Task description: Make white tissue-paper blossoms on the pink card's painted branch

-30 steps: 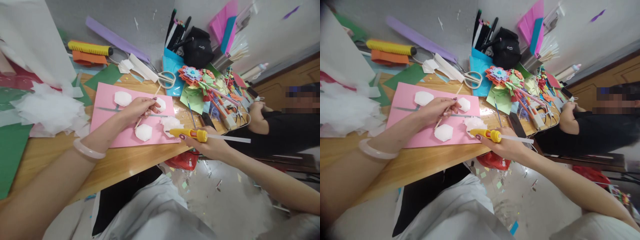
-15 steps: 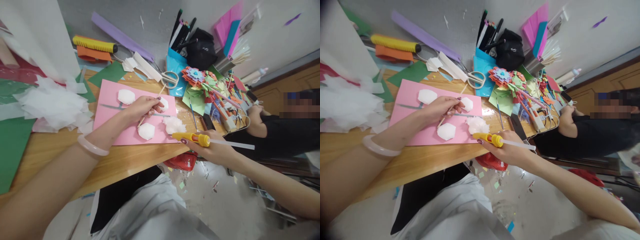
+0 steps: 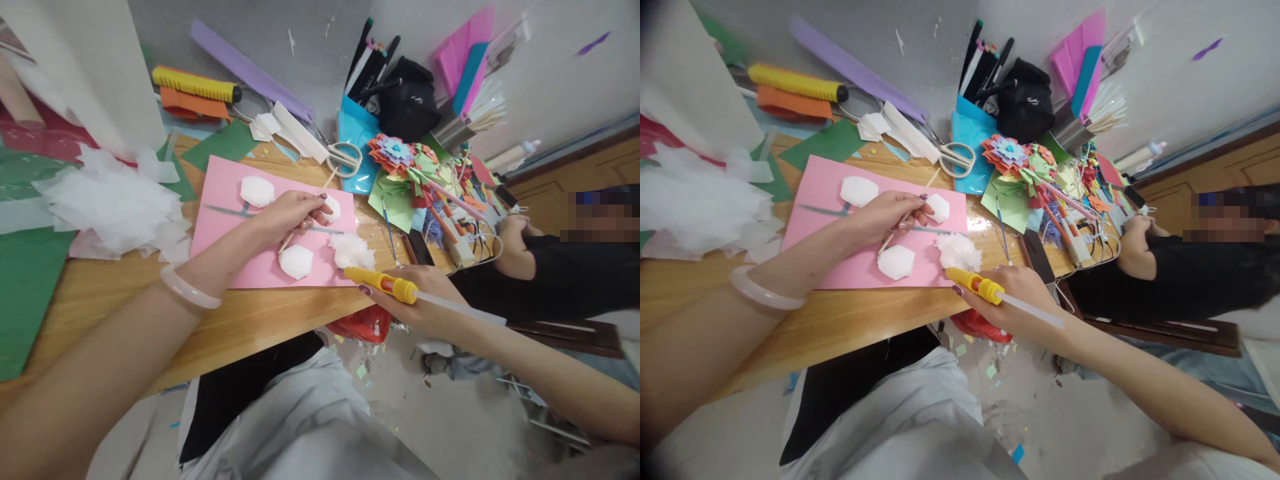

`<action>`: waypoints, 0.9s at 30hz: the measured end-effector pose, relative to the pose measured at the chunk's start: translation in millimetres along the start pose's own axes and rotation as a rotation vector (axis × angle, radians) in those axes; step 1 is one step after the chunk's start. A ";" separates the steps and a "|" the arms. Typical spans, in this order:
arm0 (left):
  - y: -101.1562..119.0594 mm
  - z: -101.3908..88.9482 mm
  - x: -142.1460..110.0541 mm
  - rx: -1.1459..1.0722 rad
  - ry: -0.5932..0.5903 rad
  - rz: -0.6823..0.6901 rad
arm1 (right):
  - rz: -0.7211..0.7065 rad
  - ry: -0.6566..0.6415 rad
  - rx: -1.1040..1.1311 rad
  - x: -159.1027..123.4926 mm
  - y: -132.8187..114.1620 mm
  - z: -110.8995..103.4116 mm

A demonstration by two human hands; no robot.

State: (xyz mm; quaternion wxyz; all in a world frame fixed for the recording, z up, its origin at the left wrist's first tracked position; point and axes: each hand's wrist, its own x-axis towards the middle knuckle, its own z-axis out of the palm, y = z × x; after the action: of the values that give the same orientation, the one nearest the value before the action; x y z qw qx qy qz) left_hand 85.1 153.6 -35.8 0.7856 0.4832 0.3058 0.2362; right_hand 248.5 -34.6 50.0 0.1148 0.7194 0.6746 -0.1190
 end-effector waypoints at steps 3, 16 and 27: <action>-2.7 -0.7 1.8 0.009 -0.003 0.015 | 0.013 -0.015 -0.025 -2.3 -3.7 -0.9; -3.8 0.6 0.4 0.045 -0.024 0.041 | 0.012 0.034 -0.057 29.5 -18.6 -21.5; -3.3 -1.2 -2.0 0.078 -0.049 0.057 | 0.166 -0.041 -0.009 44.4 -21.5 -39.0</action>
State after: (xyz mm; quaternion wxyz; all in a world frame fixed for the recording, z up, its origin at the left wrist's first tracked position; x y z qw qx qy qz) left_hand 83.1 151.7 -38.7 0.7664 0.5276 0.2814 0.2346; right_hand 230.4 21.4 72.3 0.1412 0.7699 0.6106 -0.1207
